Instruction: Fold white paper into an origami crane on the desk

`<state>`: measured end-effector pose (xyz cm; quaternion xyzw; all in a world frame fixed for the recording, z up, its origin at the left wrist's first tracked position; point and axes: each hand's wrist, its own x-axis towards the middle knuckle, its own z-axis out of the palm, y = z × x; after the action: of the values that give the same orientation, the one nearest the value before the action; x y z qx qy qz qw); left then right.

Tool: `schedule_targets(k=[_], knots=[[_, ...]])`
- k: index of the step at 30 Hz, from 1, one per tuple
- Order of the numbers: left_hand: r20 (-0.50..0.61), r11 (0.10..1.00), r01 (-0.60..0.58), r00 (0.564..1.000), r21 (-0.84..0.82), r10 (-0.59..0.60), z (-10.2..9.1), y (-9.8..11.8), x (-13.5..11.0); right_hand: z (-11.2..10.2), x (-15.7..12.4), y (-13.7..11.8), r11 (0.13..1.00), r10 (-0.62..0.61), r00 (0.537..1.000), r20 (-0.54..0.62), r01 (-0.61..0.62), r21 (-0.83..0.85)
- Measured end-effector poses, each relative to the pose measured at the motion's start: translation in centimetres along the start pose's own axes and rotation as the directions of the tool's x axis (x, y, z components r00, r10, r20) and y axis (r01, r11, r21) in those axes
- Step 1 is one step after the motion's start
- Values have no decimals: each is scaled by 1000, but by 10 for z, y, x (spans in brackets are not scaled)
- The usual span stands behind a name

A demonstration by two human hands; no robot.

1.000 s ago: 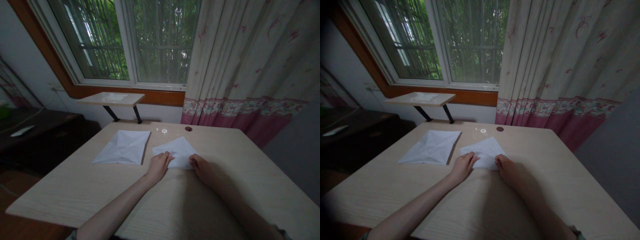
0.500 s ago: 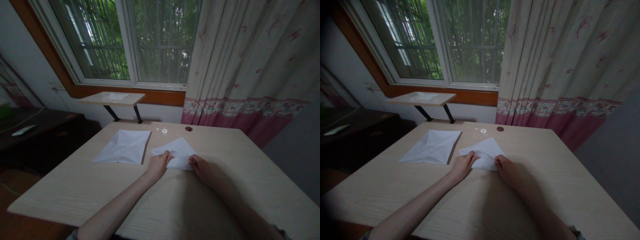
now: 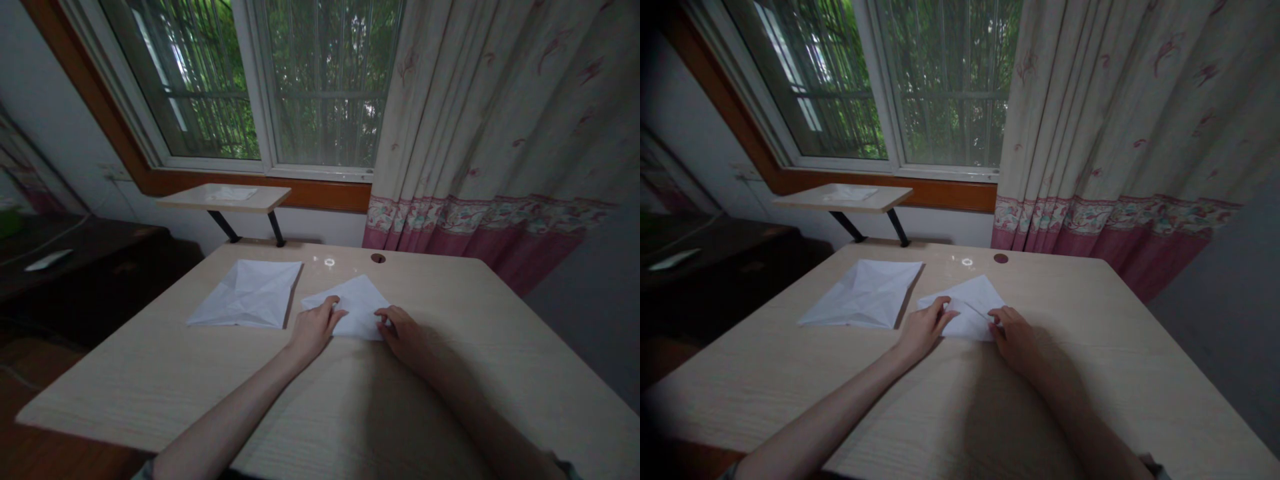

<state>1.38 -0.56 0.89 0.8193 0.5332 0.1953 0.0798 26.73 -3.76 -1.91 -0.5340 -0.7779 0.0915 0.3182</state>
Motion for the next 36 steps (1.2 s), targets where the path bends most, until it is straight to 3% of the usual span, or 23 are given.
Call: schedule_targets(k=[4, 9, 14, 17, 23, 28, 33, 36], knots=[[-124, 996, -72, 990, -57, 64, 3, -3, 0, 2, 1, 6, 998, -41, 999, -25, 40, -48], [-312, 949, -314, 904, -20, 292, 6, -5, 0, 9, 0, 13, 993, -93, 996, -5, 93, -71], [-202, 819, -571, 797, 55, 569, 3, -3, -4, 15, -3, 21, 990, -131, 991, -6, 131, -51], [-137, 766, -633, 754, 110, 643, 2, 1, -5, 17, -4, 26, 987, -155, 988, -15, 154, -46], [-91, 749, -634, 749, 194, 657, 3, 3, -5, 23, -6, 37, 978, -206, 978, -41, 204, -30], [-84, 750, -640, 749, 166, 657, 8, 5, -5, 25, -9, 43, 962, -274, 958, -83, 273, -30], [-37, 704, -697, 707, 137, 707, 13, 3, -5, 24, -8, 37, 975, -215, 975, -52, 212, -63], [9, 692, -703, 702, 165, 712, 12, 1, -4, 22, -7, 30, 978, -170, 985, 4, 169, -121]])
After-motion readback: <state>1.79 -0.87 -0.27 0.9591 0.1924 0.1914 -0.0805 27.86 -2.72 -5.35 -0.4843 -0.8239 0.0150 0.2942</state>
